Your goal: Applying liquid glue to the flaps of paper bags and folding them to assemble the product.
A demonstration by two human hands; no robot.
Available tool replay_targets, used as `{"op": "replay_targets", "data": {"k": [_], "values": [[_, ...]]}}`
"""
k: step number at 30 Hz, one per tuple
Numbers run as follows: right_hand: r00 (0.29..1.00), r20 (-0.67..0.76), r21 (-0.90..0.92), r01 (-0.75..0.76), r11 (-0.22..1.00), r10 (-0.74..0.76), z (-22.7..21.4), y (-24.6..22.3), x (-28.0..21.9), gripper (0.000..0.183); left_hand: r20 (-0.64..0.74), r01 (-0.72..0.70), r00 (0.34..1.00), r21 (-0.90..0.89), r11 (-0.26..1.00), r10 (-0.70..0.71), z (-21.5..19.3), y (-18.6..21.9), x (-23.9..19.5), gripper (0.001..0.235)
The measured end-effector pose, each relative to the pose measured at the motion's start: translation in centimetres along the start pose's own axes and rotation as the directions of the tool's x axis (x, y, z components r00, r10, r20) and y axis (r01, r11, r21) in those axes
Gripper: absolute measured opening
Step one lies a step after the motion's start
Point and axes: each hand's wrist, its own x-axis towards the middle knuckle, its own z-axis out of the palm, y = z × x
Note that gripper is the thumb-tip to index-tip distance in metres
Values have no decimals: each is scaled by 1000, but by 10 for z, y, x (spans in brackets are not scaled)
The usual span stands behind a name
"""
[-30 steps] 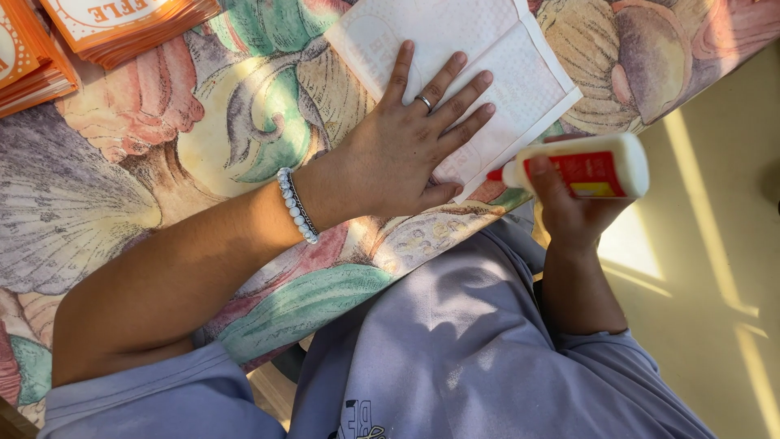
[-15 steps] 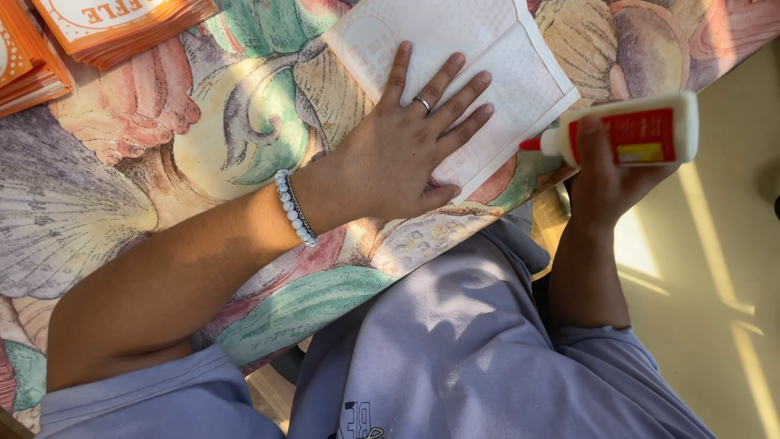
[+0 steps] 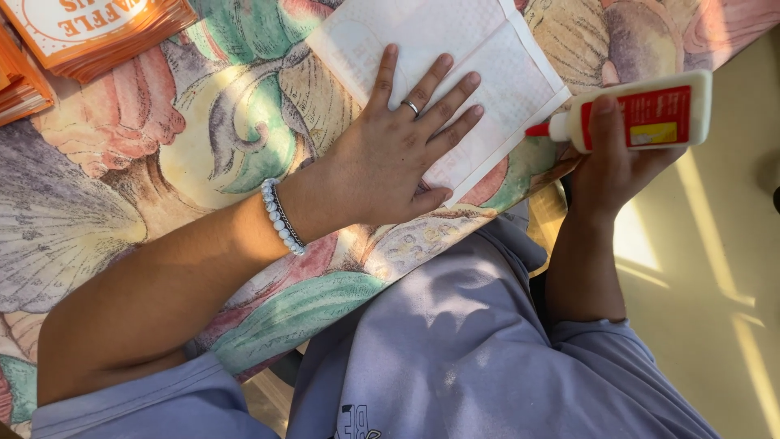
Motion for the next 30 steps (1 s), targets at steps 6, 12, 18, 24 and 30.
{"op": "replay_targets", "data": {"k": [6,12,18,24,30], "values": [[960,259,5,-109,994,104,-13,-1,-47,39,5,8,1000,2,1000,-8,0,1,0,91],[983,-69,-21,171,985,-172,-9,29,22,45,1,-3,1000,-13,1000,3,-2,0,0,90],[998,64,-30,-6,1000,8,1,0,-7,31,-4,-3,1000,-10,1000,3,-1,-1,0,91],[961,-256,96,-80,992,102,-4,28,26,60,-1,-12,1000,-12,1000,12,-4,-1,0,89],[994,-100,60,-40,997,46,-8,26,17,53,0,-10,1000,3,1000,10,-1,-1,1,89]]}}
